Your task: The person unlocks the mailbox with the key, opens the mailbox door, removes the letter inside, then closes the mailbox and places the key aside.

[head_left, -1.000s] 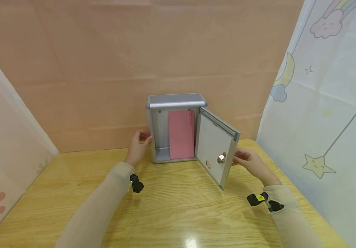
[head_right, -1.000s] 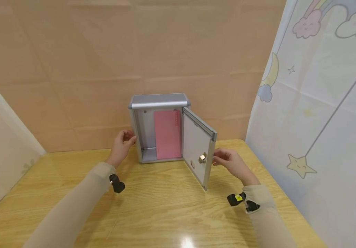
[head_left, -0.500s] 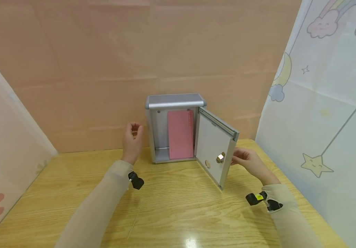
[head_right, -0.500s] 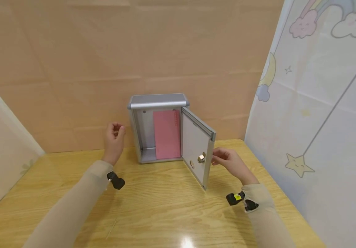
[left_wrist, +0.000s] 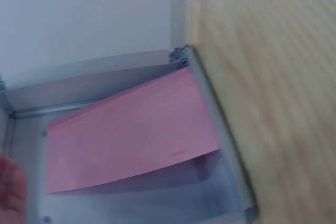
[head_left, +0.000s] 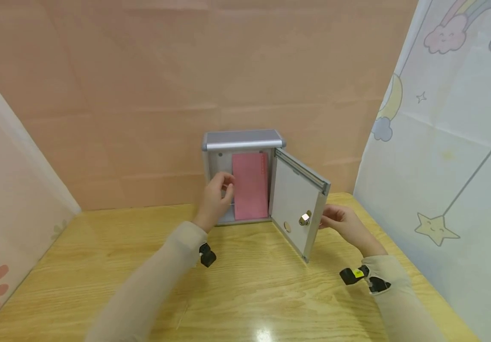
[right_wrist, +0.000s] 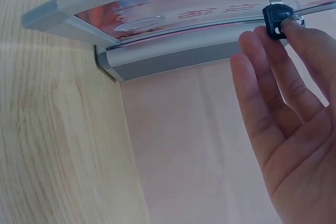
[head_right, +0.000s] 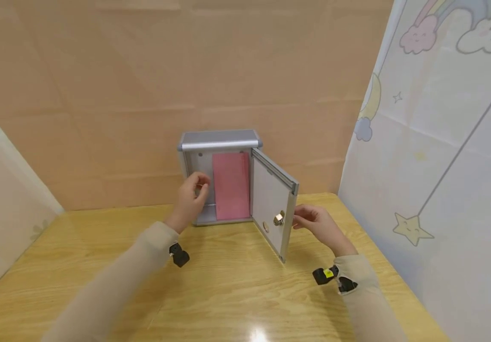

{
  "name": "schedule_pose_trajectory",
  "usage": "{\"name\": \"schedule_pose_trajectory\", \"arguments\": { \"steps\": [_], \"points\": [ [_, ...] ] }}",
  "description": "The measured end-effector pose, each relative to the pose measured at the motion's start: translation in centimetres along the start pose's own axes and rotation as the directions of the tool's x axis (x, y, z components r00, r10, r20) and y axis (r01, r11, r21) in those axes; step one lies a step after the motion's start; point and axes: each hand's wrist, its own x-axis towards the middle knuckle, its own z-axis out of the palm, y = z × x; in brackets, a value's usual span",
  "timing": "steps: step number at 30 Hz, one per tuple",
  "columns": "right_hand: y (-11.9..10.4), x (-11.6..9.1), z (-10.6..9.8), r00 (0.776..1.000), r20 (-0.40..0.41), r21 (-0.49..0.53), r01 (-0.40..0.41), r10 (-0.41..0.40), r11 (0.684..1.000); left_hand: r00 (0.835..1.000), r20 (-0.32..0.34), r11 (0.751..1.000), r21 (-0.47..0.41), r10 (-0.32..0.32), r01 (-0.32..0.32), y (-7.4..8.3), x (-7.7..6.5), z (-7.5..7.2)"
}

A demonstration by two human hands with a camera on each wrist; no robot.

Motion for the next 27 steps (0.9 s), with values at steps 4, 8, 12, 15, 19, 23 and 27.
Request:
{"name": "schedule_pose_trajectory", "arguments": {
  "steps": [4, 8, 12, 15, 19, 23, 27],
  "points": [
    [0.2, -0.1, -0.2, 1.000, -0.001, -0.002, 0.011, -0.011, 1.000, 0.945, 0.179, 0.960, -0.006, -0.274, 0.280, -0.6, 0.0, 2.0],
    [0.1, -0.1, -0.4, 1.000, 0.001, -0.001, 0.008, -0.008, 1.000, 0.837, 0.291, 0.868, -0.043, -0.463, 0.495, -1.6, 0.2, 3.5],
    [0.1, -0.2, -0.5, 1.000, 0.003, -0.001, -0.002, 0.002, 1.000, 0.771, 0.323, 0.792, -0.093, -0.549, 0.604, -2.3, 0.3, 4.5],
    [0.1, -0.2, -0.5, 1.000, 0.004, 0.011, 0.001, -0.001, 1.000, 0.733, 0.332, 0.745, -0.118, -0.594, 0.657, -2.9, 0.6, 5.1],
    [0.2, -0.2, -0.5, 1.000, 0.002, 0.016, 0.001, -0.001, 1.000, 0.727, 0.304, 0.720, -0.160, -0.615, 0.676, -3.5, 1.1, 5.8],
    [0.2, -0.3, -0.6, 1.000, -0.003, 0.017, 0.005, -0.005, 1.000, 0.742, 0.250, 0.714, -0.207, -0.622, 0.669, -3.7, 1.2, 6.5],
    [0.3, -0.5, -0.6, 1.000, -0.007, 0.023, 0.004, -0.004, 1.000, 0.736, 0.190, 0.705, -0.211, -0.650, 0.677, -3.7, 0.9, 7.2]
  ]
}}
